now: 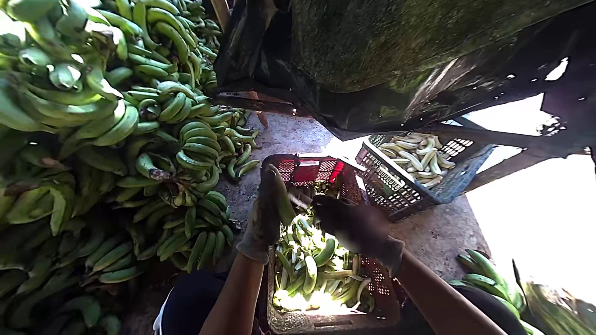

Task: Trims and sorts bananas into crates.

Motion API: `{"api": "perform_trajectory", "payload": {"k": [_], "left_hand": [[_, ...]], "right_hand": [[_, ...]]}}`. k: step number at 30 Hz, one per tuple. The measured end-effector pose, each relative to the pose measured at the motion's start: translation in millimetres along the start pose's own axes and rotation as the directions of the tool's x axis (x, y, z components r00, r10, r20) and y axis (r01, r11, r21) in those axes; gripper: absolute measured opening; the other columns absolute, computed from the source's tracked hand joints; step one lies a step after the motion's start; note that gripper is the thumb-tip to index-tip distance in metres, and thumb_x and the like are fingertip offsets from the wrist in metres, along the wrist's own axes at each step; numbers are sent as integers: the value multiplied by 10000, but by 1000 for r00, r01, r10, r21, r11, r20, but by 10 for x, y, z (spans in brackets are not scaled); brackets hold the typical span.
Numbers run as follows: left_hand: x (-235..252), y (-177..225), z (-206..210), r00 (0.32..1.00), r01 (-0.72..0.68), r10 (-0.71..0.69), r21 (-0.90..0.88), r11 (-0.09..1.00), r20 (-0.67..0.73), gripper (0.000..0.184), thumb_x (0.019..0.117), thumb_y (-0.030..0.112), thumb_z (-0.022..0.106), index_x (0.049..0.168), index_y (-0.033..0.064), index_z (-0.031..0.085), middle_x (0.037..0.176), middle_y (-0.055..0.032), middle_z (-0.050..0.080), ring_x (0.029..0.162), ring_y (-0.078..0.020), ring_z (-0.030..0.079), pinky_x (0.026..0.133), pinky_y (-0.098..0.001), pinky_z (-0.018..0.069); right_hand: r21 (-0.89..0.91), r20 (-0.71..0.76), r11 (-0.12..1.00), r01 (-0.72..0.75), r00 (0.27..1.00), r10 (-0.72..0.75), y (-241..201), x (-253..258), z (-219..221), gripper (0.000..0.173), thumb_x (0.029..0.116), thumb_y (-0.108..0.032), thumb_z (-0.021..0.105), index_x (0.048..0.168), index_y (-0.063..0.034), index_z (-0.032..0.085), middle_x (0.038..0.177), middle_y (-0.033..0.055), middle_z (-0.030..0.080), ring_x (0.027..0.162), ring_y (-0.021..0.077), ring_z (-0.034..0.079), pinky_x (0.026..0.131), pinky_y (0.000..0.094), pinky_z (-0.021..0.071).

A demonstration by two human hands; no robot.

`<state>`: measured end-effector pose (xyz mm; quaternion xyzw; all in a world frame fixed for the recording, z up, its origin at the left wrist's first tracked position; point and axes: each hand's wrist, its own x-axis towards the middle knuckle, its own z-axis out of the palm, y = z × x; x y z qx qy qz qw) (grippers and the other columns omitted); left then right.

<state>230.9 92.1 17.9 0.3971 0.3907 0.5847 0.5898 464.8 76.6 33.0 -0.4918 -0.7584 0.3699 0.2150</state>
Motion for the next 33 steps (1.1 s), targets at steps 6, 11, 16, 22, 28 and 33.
{"api": "perform_trajectory", "payload": {"k": [6,11,16,22,28,33], "left_hand": [[-115,-50,87,999,9,-10,-11,1000,-49,417,1101,396,343,1264,82,563,958,-31,687,816,-90,677,702,-248,588],[-259,-20,255,978,187,-181,-53,981,104,429,1110,392,310,1286,104,577,921,-50,680,753,-121,666,636,-276,587],[-147,-11,203,915,377,-355,-97,921,192,452,1090,438,370,1304,85,555,955,-138,684,672,-213,678,541,-342,592],[-109,-24,100,996,16,-15,17,1000,-83,389,1108,365,329,1320,107,529,969,-23,663,818,-90,658,699,-254,578],[-259,54,284,954,253,-257,50,966,155,446,1095,384,313,1358,81,508,938,-99,695,723,-185,693,588,-320,599],[-108,-63,115,996,50,-56,-95,994,-63,391,1114,318,267,1210,85,566,890,-11,665,776,-78,661,668,-246,577]], "right_hand": [[-327,-117,912,247,947,-298,20,-28,123,530,927,-540,633,1427,-367,602,1147,102,707,1031,262,681,884,495,557],[-286,-224,958,-10,973,-56,54,270,-109,445,988,-437,619,1430,-395,585,1128,67,710,1040,252,673,899,512,552],[-179,-195,983,-35,981,-1,129,246,-272,450,1011,-446,585,1450,-348,567,1185,41,710,1091,228,672,946,517,542],[-285,-74,921,266,952,-298,70,56,-14,511,919,-445,675,1421,-387,603,1150,83,708,1042,247,675,906,503,551],[-235,-229,970,-57,973,2,113,317,-347,475,988,-398,646,1454,-361,563,1158,78,691,1069,262,656,931,531,531],[-316,-108,895,313,926,-362,97,33,-15,483,942,-478,639,1406,-340,626,1145,73,720,1046,239,682,919,491,553]]}}
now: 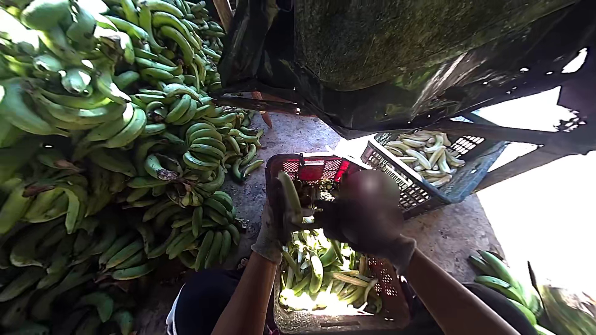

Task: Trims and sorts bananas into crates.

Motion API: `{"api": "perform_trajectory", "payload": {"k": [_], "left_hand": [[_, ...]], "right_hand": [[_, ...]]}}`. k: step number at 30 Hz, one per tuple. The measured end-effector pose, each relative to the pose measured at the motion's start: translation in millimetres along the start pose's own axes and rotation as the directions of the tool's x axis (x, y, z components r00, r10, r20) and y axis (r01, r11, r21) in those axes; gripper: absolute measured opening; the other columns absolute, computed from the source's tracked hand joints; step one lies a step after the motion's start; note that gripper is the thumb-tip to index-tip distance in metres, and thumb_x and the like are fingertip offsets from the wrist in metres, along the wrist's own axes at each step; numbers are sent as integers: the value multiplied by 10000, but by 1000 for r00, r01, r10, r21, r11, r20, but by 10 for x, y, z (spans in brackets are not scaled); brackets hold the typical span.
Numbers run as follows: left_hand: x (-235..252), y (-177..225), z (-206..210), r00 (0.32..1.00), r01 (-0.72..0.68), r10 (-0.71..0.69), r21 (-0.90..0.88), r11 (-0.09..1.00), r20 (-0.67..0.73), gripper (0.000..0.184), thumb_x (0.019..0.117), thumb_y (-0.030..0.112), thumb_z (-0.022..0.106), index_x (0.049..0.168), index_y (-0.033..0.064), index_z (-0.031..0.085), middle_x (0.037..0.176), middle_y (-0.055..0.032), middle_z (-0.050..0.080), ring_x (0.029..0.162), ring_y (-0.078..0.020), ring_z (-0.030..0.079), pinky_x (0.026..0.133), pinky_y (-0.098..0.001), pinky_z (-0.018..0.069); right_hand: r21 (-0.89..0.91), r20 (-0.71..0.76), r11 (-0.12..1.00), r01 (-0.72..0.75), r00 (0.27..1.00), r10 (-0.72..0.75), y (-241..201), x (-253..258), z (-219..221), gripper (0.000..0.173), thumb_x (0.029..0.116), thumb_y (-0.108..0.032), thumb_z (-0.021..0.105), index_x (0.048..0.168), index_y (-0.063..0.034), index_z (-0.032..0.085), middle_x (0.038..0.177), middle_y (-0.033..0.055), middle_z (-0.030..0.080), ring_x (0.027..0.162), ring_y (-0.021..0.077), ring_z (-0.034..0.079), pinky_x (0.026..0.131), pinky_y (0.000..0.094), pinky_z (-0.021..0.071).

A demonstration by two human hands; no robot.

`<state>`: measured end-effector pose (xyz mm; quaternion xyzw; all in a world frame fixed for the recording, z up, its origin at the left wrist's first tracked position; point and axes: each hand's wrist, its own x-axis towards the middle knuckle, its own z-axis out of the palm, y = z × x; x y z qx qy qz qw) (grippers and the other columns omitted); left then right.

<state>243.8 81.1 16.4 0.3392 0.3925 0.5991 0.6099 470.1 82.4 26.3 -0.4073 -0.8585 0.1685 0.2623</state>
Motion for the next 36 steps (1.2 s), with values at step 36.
{"api": "perform_trajectory", "payload": {"k": [36], "left_hand": [[-20,-57,257,998,55,-54,71,996,-17,398,1116,312,299,1255,45,559,880,-56,648,717,-121,641,623,-283,572]], "right_hand": [[-50,-20,954,-295,956,294,78,206,33,452,1014,-491,543,1457,-401,557,1189,55,693,1084,233,661,926,496,547]]}}
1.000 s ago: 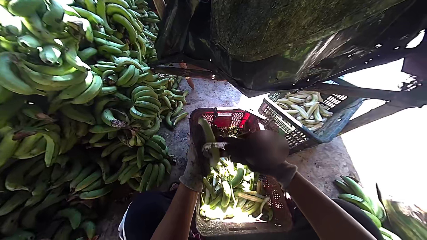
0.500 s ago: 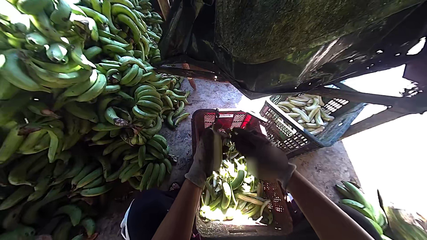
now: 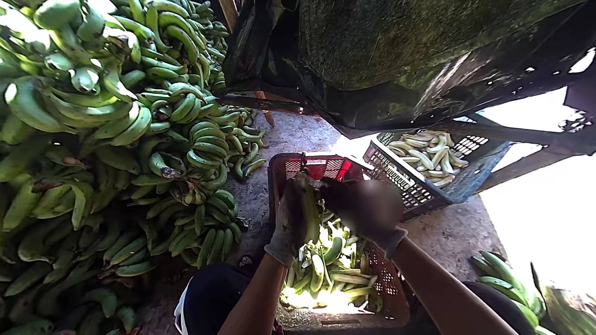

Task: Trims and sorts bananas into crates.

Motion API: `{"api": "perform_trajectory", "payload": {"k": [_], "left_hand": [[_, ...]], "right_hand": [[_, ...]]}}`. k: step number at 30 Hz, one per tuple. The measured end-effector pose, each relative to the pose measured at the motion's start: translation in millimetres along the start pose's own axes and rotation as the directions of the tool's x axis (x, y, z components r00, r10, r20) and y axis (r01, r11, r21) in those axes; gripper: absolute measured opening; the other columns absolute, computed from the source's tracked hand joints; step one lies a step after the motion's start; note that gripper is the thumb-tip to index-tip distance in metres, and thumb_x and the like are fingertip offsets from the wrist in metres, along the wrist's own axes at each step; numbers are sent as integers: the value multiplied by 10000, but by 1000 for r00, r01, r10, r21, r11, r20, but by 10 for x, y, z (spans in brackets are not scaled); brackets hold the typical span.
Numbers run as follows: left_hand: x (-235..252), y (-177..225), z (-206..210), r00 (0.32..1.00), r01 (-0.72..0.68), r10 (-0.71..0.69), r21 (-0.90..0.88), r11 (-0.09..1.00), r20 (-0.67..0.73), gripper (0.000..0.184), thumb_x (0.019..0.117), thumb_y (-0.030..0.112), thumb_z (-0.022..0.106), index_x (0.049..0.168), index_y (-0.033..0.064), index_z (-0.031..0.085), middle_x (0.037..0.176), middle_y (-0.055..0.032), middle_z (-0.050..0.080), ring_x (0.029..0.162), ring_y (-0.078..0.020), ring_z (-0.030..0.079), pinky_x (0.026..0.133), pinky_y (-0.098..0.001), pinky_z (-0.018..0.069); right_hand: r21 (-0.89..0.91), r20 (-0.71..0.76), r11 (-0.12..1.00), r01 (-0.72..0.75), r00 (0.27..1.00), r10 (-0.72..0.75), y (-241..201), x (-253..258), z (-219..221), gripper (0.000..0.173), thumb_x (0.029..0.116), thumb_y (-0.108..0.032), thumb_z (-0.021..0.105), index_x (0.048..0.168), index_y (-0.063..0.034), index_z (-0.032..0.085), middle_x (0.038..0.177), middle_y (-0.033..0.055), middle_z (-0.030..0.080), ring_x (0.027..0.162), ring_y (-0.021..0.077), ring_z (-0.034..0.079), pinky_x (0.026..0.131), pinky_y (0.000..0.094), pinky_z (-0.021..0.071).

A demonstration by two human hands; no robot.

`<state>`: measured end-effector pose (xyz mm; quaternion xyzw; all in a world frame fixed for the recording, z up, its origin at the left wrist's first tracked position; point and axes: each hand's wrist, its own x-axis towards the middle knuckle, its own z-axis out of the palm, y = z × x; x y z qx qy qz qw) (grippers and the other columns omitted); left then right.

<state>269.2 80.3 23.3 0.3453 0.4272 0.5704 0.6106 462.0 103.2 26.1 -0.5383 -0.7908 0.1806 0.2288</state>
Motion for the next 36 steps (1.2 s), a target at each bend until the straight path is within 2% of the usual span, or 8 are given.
{"api": "perform_trajectory", "payload": {"k": [4,7,11,17,25,29,33,36], "left_hand": [[-78,10,62,974,180,-189,86,980,124,447,1116,374,286,1266,55,562,892,-81,661,675,-149,648,568,-305,568],[76,-44,-87,980,175,-160,-130,976,114,413,1113,355,298,1170,58,579,853,-92,661,639,-169,638,526,-303,554],[227,-37,-288,998,57,-42,-429,901,45,424,1112,358,248,1042,103,580,810,-30,637,715,-110,649,626,-255,568],[286,26,-286,991,110,-23,-685,720,135,510,1090,460,239,916,137,595,714,-8,600,639,-111,639,592,-261,571],[63,70,-74,992,-125,125,-175,977,-12,412,1105,382,301,1237,97,567,924,-66,685,763,-134,672,638,-285,583],[26,37,-77,999,-54,53,-48,997,-11,414,1115,379,284,1270,110,557,885,-28,641,728,-99,636,621,-264,565],[-101,80,3,979,41,-69,149,988,190,470,1098,376,316,1302,39,571,979,-85,677,796,-161,674,694,-332,598],[-17,30,-41,956,226,-224,7,974,192,437,1099,414,365,1277,66,561,925,-100,660,700,-192,666,592,-348,597]], "right_hand": [[205,144,954,-218,971,191,166,130,-124,400,1055,-481,491,1406,-315,584,1160,19,705,1022,175,682,913,478,551],[114,106,993,-29,994,17,65,-20,-47,447,1025,-470,534,1461,-371,556,1240,33,697,1143,208,659,992,495,533],[-30,-53,958,285,957,-287,-53,-210,103,535,962,-625,527,1425,-370,604,1082,80,718,967,239,690,841,483,566],[-75,-103,928,366,923,-372,-52,-166,71,492,973,-615,522,1402,-392,616,1151,56,723,1060,226,686,901,470,555],[29,29,990,139,990,-140,-58,-119,-61,486,946,-469,606,1426,-390,594,1133,55,690,1022,209,664,885,463,555],[-27,-15,993,112,994,-112,-23,-96,-19,473,976,-511,561,1430,-382,593,1138,67,694,1048,229,661,911,471,545],[165,71,966,-197,980,188,88,60,-123,387,1052,-475,504,1394,-330,611,1092,26,723,945,176,695,859,468,570],[250,101,945,-211,976,191,178,53,-152,391,1052,-487,492,1362,-291,629,1064,2,714,887,131,687,806,418,578]]}}
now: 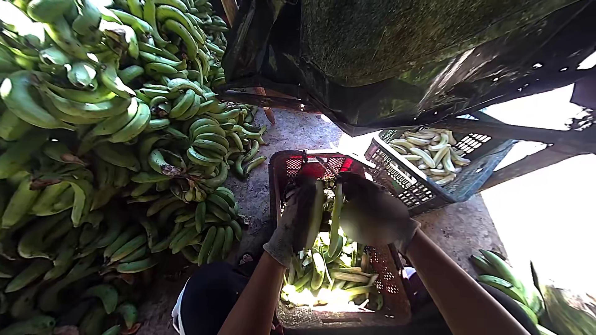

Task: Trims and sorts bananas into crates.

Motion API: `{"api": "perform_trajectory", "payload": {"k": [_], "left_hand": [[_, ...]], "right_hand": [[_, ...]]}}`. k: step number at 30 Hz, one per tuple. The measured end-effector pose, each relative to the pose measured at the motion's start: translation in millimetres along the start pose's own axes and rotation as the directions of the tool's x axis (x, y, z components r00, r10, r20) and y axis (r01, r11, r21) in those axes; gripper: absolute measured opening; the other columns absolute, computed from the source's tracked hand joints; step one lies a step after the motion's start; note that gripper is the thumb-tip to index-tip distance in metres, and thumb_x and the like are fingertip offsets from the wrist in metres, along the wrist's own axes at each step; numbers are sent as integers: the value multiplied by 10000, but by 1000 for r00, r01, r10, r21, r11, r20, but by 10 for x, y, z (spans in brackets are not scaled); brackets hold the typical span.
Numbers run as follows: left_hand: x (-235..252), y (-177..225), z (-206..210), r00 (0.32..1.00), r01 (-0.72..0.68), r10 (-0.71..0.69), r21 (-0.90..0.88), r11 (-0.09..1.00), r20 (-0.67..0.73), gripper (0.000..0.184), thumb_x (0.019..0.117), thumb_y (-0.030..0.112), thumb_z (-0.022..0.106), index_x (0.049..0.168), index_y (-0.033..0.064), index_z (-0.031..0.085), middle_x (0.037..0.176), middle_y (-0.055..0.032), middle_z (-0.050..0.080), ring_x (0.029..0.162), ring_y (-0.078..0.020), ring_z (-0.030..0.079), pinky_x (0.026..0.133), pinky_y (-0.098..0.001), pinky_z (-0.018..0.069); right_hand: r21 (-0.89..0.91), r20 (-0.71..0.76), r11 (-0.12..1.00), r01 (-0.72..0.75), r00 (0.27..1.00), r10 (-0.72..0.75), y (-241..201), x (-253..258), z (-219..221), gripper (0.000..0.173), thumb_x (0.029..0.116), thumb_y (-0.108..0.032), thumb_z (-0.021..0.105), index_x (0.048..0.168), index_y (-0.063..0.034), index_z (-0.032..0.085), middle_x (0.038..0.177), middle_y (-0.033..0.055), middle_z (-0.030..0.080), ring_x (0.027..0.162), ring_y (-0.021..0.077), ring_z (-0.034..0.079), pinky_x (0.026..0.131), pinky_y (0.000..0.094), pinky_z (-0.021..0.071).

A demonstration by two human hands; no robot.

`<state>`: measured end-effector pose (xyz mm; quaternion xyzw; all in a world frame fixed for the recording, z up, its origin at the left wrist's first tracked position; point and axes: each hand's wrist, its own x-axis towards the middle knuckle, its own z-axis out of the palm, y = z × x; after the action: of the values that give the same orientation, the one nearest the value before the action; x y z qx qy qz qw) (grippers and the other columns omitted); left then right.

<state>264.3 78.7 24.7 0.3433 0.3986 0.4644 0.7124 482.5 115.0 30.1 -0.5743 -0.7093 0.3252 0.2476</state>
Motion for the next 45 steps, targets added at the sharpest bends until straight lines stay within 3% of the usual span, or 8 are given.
{"api": "perform_trajectory", "payload": {"k": [3,10,19,23,28,35,40,45], "left_hand": [[70,43,-143,996,-46,35,-145,988,-80,377,1097,359,402,1250,55,564,896,-112,652,706,-205,663,608,-362,598],[98,118,-319,992,-112,76,-397,911,-105,481,1106,420,224,1132,105,586,778,-43,627,626,-114,632,536,-242,547],[-227,83,29,936,-253,337,471,845,-103,430,1104,283,328,1402,35,512,1123,-37,647,972,-33,619,867,-222,535],[-171,97,11,972,-178,204,201,963,-119,404,1117,309,308,1317,55,550,954,-39,667,797,-92,665,694,-254,585],[9,75,-267,969,-228,191,-269,936,-158,477,1117,383,215,1149,99,596,852,-51,680,698,-117,662,583,-264,569],[-311,116,-24,945,-271,305,240,932,-116,353,1110,294,347,1228,89,610,897,21,668,785,-35,647,698,-202,569],[-110,49,-211,891,-196,368,507,839,-266,439,1101,375,357,1461,161,488,1115,-16,667,922,-62,648,788,-260,560],[32,-216,110,937,-168,262,361,917,-232,332,1089,260,447,1362,96,540,950,-19,647,765,-66,616,677,-250,547]], "right_hand": [[-148,61,973,175,984,-168,-103,-161,89,422,1021,-492,529,1418,-365,598,1186,13,710,1093,178,668,960,464,543],[-326,34,745,582,795,-606,-46,-348,250,513,951,-617,548,1410,-395,605,1034,51,722,942,218,688,824,454,561],[-156,5,970,186,982,-188,-167,-122,28,409,1016,-472,545,1409,-375,608,1141,13,704,1048,187,662,916,470,546],[-63,-9,993,96,995,-97,-33,-67,-35,381,1035,-455,543,1383,-324,626,1183,-2,711,1091,161,672,973,467,542],[-145,149,848,510,859,-490,-72,-306,77,484,922,-464,667,1394,-361,634,1084,49,722,1005,212,675,901,462,551],[-90,66,962,257,965,-252,-32,30,-84,378,1012,-334,618,1390,-324,630,1117,28,720,1025,188,672,918,464,547],[408,-1,910,-78,996,86,-12,29,-106,352,1029,-290,611,1373,-221,578,963,26,661,697,107,589,573,300,504],[89,134,995,-44,990,32,-358,-123,258,648,862,-263,802,1458,-275,547,1183,82,710,1038,240,693,898,527,569]]}}
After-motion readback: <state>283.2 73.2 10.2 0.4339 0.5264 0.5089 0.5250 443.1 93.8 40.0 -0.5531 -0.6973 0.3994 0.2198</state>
